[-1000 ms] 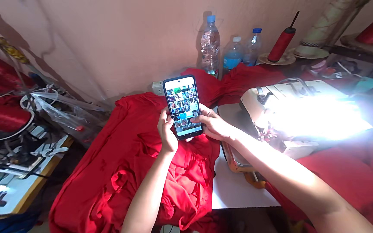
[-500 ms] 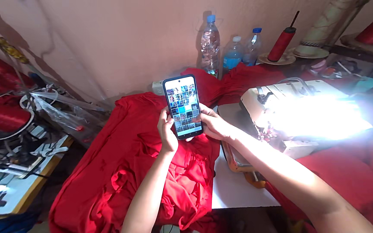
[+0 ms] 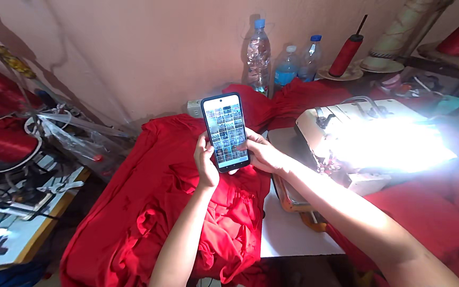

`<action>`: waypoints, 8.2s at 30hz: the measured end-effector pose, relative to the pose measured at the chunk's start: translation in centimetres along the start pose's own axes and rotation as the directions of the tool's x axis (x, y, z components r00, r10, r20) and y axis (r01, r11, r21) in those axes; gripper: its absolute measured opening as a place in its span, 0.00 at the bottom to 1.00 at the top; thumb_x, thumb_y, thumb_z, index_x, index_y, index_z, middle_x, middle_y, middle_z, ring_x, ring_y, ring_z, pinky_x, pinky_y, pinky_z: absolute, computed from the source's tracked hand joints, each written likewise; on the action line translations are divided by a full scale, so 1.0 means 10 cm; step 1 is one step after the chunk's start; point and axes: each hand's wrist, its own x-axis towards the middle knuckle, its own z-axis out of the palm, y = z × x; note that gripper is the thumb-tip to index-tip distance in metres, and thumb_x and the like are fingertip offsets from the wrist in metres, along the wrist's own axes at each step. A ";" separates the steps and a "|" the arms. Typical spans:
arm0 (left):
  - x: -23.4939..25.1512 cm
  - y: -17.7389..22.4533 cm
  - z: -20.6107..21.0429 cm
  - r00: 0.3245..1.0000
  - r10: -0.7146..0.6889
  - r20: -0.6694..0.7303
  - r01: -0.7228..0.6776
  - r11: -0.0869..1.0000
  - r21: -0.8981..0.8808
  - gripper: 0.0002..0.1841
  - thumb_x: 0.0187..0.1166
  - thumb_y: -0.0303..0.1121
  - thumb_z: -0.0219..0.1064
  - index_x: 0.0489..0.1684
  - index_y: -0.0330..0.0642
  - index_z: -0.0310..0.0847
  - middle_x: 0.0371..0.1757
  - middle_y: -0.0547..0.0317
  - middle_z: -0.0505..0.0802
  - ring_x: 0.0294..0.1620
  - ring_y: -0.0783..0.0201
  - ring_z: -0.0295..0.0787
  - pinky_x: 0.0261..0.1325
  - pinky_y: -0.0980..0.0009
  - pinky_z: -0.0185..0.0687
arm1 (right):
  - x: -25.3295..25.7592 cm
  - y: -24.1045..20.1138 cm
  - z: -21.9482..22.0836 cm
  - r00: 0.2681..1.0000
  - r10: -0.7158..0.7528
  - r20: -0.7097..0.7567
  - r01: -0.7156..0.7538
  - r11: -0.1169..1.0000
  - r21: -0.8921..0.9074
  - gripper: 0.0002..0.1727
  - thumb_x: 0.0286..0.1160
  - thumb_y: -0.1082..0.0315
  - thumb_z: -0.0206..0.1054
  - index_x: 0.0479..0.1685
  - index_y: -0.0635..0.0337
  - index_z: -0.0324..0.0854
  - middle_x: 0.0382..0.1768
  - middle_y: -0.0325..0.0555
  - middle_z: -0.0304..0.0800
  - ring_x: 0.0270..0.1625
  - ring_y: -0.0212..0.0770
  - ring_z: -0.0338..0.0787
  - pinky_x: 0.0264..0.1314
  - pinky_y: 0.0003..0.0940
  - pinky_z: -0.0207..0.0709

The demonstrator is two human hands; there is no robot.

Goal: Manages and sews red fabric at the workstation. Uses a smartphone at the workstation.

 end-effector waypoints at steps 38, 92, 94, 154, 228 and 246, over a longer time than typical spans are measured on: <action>0.00 0.00 0.00 1.000 0.012 -0.004 -0.012 1.000 0.026 0.24 0.77 0.31 0.39 0.65 0.46 0.77 0.57 0.71 0.88 0.57 0.78 0.86 0.62 0.72 0.84 | 0.00 -0.02 0.02 1.000 0.011 -0.009 -0.011 1.000 -0.004 0.27 0.77 0.85 0.46 0.72 0.53 0.69 0.52 0.45 0.90 0.48 0.41 0.94 0.47 0.42 0.91; 0.01 -0.07 0.04 0.972 -0.143 -0.188 0.152 0.988 0.035 0.24 0.79 0.32 0.37 0.64 0.39 0.75 0.49 0.67 0.88 0.50 0.78 0.87 0.56 0.71 0.85 | 0.08 0.02 -0.04 0.973 0.181 0.146 -0.167 0.981 -0.101 0.47 0.58 0.89 0.54 0.83 0.45 0.46 0.60 0.45 0.83 0.56 0.44 0.93 0.50 0.46 0.92; -0.01 -0.07 0.05 0.974 -0.128 -0.185 0.140 0.989 0.053 0.23 0.80 0.33 0.37 0.65 0.39 0.74 0.49 0.68 0.88 0.49 0.79 0.87 0.55 0.73 0.85 | 0.07 0.04 -0.06 0.974 0.187 0.131 -0.173 0.979 -0.110 0.48 0.57 0.89 0.53 0.84 0.43 0.46 0.59 0.43 0.84 0.55 0.42 0.93 0.50 0.44 0.92; -0.01 -0.08 0.06 0.992 -0.043 -0.122 0.051 0.997 0.056 0.20 0.80 0.32 0.40 0.61 0.42 0.75 0.46 0.72 0.86 0.46 0.81 0.86 0.52 0.75 0.85 | 0.03 0.05 -0.06 0.990 0.144 0.008 -0.143 0.988 -0.066 0.40 0.68 0.88 0.43 0.84 0.47 0.53 0.58 0.45 0.84 0.50 0.41 0.92 0.45 0.42 0.90; -0.06 -0.16 0.01 0.986 0.165 0.006 -0.165 0.986 0.013 0.31 0.88 0.52 0.42 0.75 0.35 0.70 0.62 0.74 0.90 0.60 0.82 0.86 0.66 0.75 0.82 | -0.02 0.01 0.00 0.999 0.051 0.000 -0.051 0.999 0.008 0.32 0.69 0.80 0.42 0.76 0.44 0.62 0.52 0.41 0.89 0.46 0.39 0.94 0.40 0.39 0.91; -0.11 -0.08 0.07 0.999 0.045 -0.004 -0.045 0.999 0.014 0.28 0.69 0.29 0.51 0.74 0.37 0.67 0.48 0.78 0.92 0.47 0.83 0.90 0.53 0.77 0.88 | 0.00 0.04 0.05 0.998 0.019 -0.066 -0.026 0.994 -0.103 0.30 0.78 0.82 0.61 0.78 0.51 0.62 0.54 0.46 0.89 0.47 0.43 0.95 0.41 0.40 0.93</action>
